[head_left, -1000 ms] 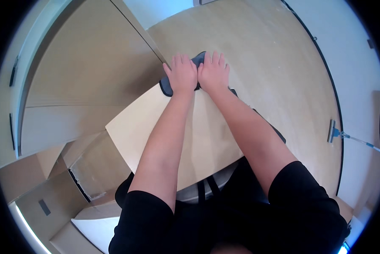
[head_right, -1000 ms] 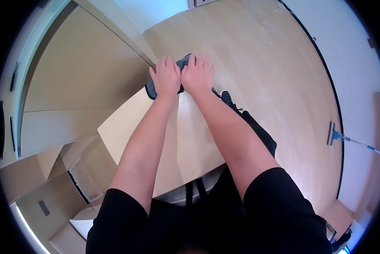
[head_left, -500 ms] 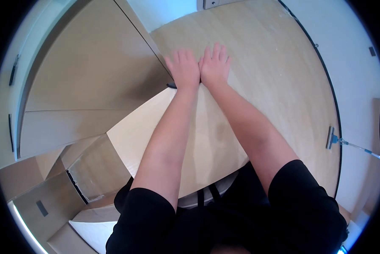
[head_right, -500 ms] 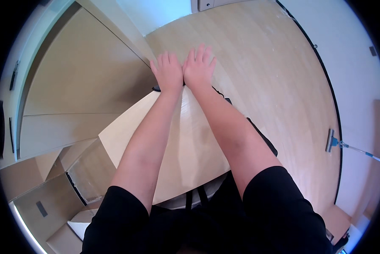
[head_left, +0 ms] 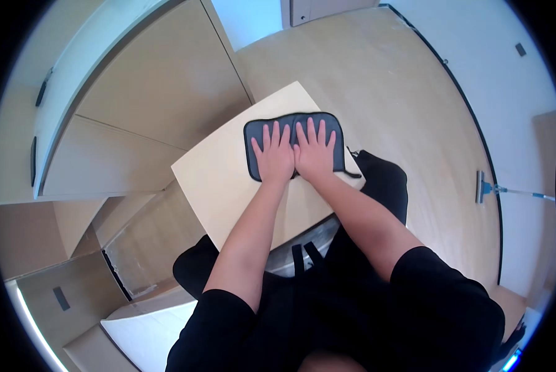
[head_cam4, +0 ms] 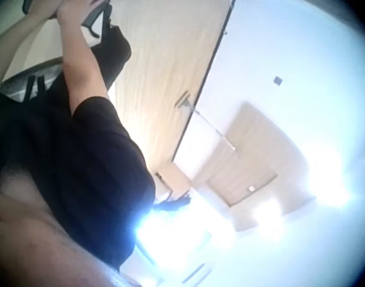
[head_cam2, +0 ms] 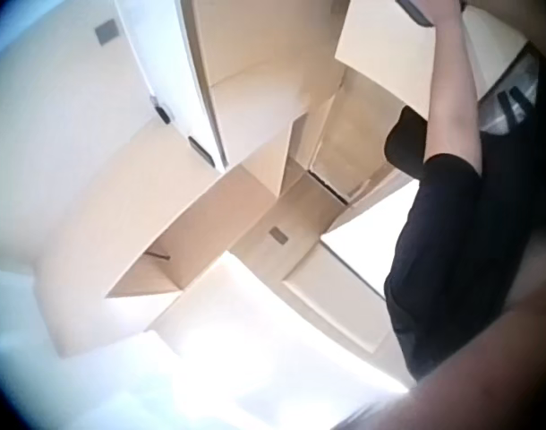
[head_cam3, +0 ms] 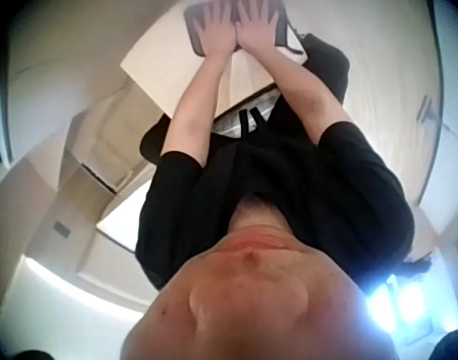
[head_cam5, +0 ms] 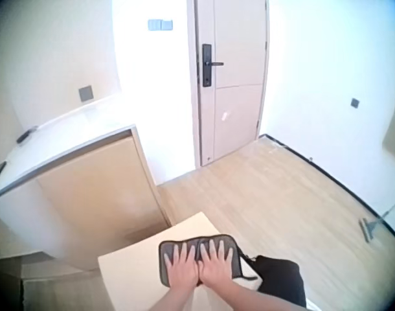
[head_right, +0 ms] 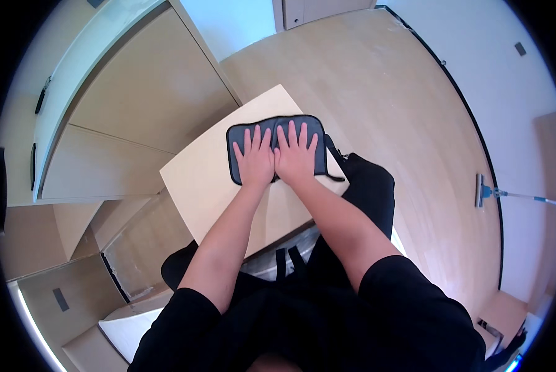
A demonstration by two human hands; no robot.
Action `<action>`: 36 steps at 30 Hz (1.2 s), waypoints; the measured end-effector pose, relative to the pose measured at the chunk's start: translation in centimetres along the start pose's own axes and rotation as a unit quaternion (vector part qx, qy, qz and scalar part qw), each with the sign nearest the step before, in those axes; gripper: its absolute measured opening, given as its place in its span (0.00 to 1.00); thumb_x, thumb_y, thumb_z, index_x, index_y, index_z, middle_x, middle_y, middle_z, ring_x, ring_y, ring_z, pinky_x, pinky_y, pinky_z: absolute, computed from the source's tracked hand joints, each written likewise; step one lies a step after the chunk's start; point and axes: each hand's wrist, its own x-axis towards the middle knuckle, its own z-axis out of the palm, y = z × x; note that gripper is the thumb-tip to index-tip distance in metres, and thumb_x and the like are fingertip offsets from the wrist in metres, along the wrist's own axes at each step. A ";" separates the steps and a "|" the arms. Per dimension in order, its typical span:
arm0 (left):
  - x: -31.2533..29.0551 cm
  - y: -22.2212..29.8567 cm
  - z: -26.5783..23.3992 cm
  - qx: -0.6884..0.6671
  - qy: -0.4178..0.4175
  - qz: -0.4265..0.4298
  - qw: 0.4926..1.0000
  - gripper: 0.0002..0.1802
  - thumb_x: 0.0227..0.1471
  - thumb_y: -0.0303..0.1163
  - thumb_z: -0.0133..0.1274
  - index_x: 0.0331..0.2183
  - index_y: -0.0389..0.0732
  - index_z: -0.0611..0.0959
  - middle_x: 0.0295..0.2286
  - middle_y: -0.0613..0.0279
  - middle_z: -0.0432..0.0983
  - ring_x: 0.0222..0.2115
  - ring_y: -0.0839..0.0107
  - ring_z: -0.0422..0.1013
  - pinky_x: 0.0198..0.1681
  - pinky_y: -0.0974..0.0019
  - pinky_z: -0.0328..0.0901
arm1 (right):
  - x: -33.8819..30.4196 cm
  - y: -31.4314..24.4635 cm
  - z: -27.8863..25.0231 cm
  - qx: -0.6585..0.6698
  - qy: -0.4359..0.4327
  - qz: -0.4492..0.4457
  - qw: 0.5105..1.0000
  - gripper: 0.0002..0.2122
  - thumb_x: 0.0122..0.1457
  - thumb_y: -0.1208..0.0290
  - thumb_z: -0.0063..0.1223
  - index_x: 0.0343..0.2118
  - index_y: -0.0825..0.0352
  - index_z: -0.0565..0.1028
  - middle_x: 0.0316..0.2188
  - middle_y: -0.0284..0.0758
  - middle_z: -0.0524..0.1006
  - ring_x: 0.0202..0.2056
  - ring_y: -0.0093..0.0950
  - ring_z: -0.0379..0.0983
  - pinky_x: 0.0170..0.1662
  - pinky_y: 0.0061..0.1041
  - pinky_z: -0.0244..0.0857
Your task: The person wipes the surface of a small table using a green cloth. The person uses both hands to move the cloth across the entire tabletop multiple times.
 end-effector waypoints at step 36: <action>0.5 6.0 2.1 -0.058 0.020 0.073 0.995 0.34 0.64 0.46 0.53 0.69 0.51 0.74 0.72 0.59 0.62 0.74 0.51 0.53 0.73 0.25 0.41 | -3.0 5.2 -0.3 -0.024 0.023 0.132 0.991 0.33 0.66 0.54 0.54 0.73 0.58 0.66 0.71 0.51 0.65 0.70 0.51 0.60 0.63 0.62 0.59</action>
